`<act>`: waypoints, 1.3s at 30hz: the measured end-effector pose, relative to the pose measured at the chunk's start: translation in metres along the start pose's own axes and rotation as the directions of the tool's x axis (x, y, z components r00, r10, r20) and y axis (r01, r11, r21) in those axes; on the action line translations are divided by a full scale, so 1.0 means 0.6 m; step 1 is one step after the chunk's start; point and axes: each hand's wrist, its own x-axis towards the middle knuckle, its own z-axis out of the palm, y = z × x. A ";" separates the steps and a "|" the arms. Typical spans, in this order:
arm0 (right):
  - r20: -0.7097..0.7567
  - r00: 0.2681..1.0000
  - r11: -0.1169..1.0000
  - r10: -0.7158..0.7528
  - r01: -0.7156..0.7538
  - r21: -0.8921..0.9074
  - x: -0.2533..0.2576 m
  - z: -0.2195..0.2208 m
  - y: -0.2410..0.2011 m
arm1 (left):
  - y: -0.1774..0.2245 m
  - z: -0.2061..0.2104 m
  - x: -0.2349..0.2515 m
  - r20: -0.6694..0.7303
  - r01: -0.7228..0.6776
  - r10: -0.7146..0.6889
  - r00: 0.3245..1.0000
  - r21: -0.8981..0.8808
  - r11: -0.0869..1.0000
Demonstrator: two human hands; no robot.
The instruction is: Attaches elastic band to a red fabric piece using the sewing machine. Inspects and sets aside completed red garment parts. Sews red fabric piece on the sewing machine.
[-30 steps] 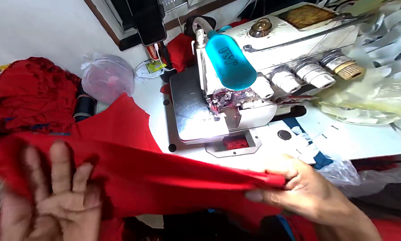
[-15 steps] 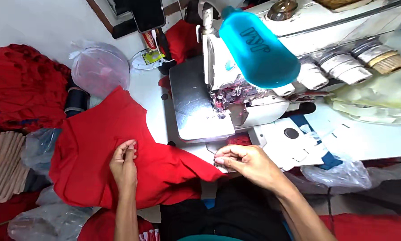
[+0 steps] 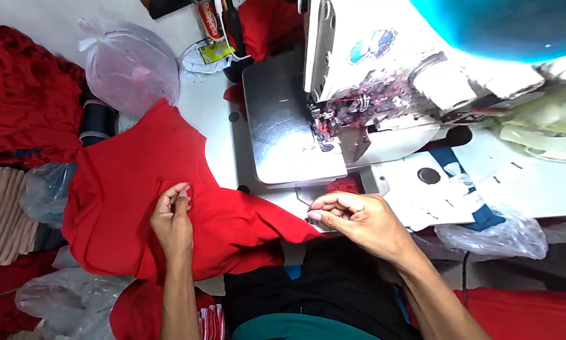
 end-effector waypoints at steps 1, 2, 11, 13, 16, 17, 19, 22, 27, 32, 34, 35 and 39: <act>-0.008 1.000 1.000 -0.004 0.004 -0.011 0.000 0.000 0.000 | 0.000 0.000 0.000 0.001 0.000 0.000 1.000 0.001 1.000; -0.014 1.000 1.000 -0.011 0.011 -0.021 0.001 0.001 0.000 | 0.000 0.000 0.000 0.000 -0.002 0.002 1.000 0.002 1.000; -0.017 1.000 1.000 -0.015 0.014 -0.020 -0.001 0.003 0.008 | -0.004 0.001 -0.001 -0.013 -0.016 0.016 1.000 -0.010 1.000; -0.024 1.000 1.000 -0.007 0.006 -0.019 -0.001 0.004 0.008 | -0.004 0.002 0.000 -0.013 -0.021 0.021 1.000 -0.003 1.000; -0.030 1.000 1.000 0.005 -0.005 -0.029 0.000 0.004 0.007 | -0.002 0.003 0.001 -0.016 -0.017 0.017 1.000 0.006 1.000; -0.031 1.000 1.000 0.006 -0.007 -0.030 0.000 0.004 0.007 | -0.002 0.003 0.001 -0.015 -0.019 0.019 1.000 0.008 1.000; -0.033 0.999 1.000 -0.001 0.000 -0.026 0.000 0.004 0.007 | -0.001 0.002 0.000 -0.014 -0.018 0.018 1.000 0.003 1.000; -0.033 0.999 1.000 -0.001 0.001 -0.011 0.001 0.005 0.008 | -0.003 0.002 0.001 -0.014 -0.017 0.017 1.000 -0.003 1.000; -0.038 0.999 0.999 -0.003 0.002 -0.039 0.001 0.005 0.009 | -0.003 0.002 -0.001 -0.009 -0.028 0.028 1.000 0.007 1.000; -0.033 0.999 0.999 -0.004 0.003 -0.045 0.002 0.005 0.011 | -0.006 0.002 -0.001 -0.006 -0.035 0.035 0.999 0.005 0.999; -0.031 0.999 0.999 -0.010 0.008 -0.046 0.002 0.005 0.011 | -0.006 0.002 -0.001 -0.007 -0.027 0.027 1.000 0.023 0.999; -0.030 1.000 0.999 -0.006 0.005 -0.042 0.001 0.005 0.011 | -0.006 0.002 -0.001 -0.009 -0.025 0.025 1.000 0.028 0.999; -0.025 1.000 0.999 0.008 -0.009 -0.034 0.001 0.004 0.011 | -0.007 0.001 -0.002 -0.012 -0.030 0.030 0.999 0.032 0.999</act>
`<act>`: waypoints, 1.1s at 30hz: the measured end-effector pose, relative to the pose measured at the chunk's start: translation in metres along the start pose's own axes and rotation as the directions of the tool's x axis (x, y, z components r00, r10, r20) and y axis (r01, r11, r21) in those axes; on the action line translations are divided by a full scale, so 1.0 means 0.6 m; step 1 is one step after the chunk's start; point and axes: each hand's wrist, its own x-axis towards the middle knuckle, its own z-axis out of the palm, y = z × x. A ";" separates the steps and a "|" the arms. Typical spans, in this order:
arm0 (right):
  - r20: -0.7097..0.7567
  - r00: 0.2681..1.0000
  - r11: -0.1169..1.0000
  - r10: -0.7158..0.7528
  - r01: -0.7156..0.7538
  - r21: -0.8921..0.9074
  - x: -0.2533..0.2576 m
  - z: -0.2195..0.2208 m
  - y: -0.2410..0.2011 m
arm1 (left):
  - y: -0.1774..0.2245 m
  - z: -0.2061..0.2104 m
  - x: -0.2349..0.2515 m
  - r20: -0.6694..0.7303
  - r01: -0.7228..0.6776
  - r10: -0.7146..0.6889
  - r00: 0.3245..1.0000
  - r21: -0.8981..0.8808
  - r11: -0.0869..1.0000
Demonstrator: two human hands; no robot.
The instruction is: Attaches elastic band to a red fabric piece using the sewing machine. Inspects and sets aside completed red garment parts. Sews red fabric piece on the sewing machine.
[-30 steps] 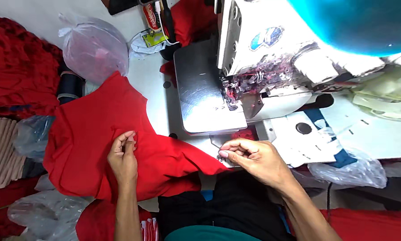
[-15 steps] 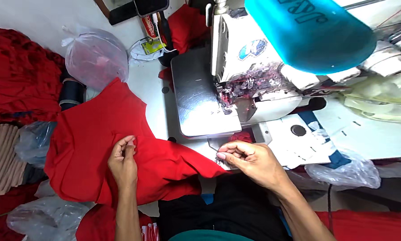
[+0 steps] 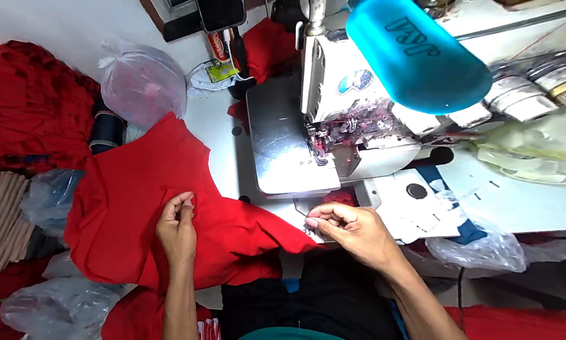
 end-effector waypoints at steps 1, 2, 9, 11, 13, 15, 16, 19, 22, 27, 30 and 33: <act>-0.002 1.000 1.000 0.000 0.000 -0.006 0.000 0.000 0.000 | 0.000 -0.001 -0.001 0.001 -0.001 0.001 1.000 0.000 1.000; -0.004 1.000 1.000 -0.002 0.002 -0.011 -0.001 0.000 -0.001 | 0.001 -0.001 -0.001 0.003 -0.002 0.002 1.000 -0.003 1.000; -0.030 0.999 1.000 -0.018 0.018 -0.014 -0.003 0.004 -0.001 | 0.001 -0.002 -0.002 0.002 -0.019 0.019 1.000 0.001 1.000; -0.037 0.999 1.000 -0.024 0.023 -0.020 -0.002 0.005 -0.002 | 0.002 0.000 -0.002 0.004 -0.020 0.020 1.000 -0.003 1.000; -0.055 0.998 0.999 -0.029 0.028 -0.022 -0.005 0.005 -0.004 | 0.001 0.000 -0.002 0.001 -0.026 0.026 1.000 0.000 1.000; -0.102 0.994 0.999 -0.034 0.030 -0.036 -0.019 0.005 -0.013 | -0.001 0.000 -0.002 0.003 -0.023 0.023 1.000 0.002 1.000; -0.123 0.992 1.000 -0.024 0.022 -0.022 -0.033 0.005 -0.020 | -0.001 0.000 -0.002 0.003 -0.021 0.021 1.000 0.002 1.000; -0.125 0.988 0.987 0.090 -0.073 0.140 -0.094 0.019 -0.032 | 0.000 -0.001 -0.002 0.008 -0.023 0.023 1.000 0.010 1.000; -0.058 0.891 0.888 0.451 -0.441 0.131 -0.142 0.042 -0.012 | 0.000 -0.001 -0.001 0.003 -0.030 0.030 1.000 0.026 0.999; 0.010 0.772 0.719 0.636 -0.596 0.358 -0.135 0.065 0.009 | -0.001 0.000 0.000 0.015 -0.016 0.015 1.000 0.025 1.000; 0.024 0.828 0.737 0.560 -0.511 0.443 -0.124 0.067 0.008 | -0.001 -0.001 0.003 0.013 -0.007 0.007 1.000 0.006 1.000; -0.018 0.899 0.823 0.437 -0.392 0.412 -0.128 0.058 -0.007 | 0.001 -0.005 0.001 0.021 0.000 0.000 1.000 0.013 1.000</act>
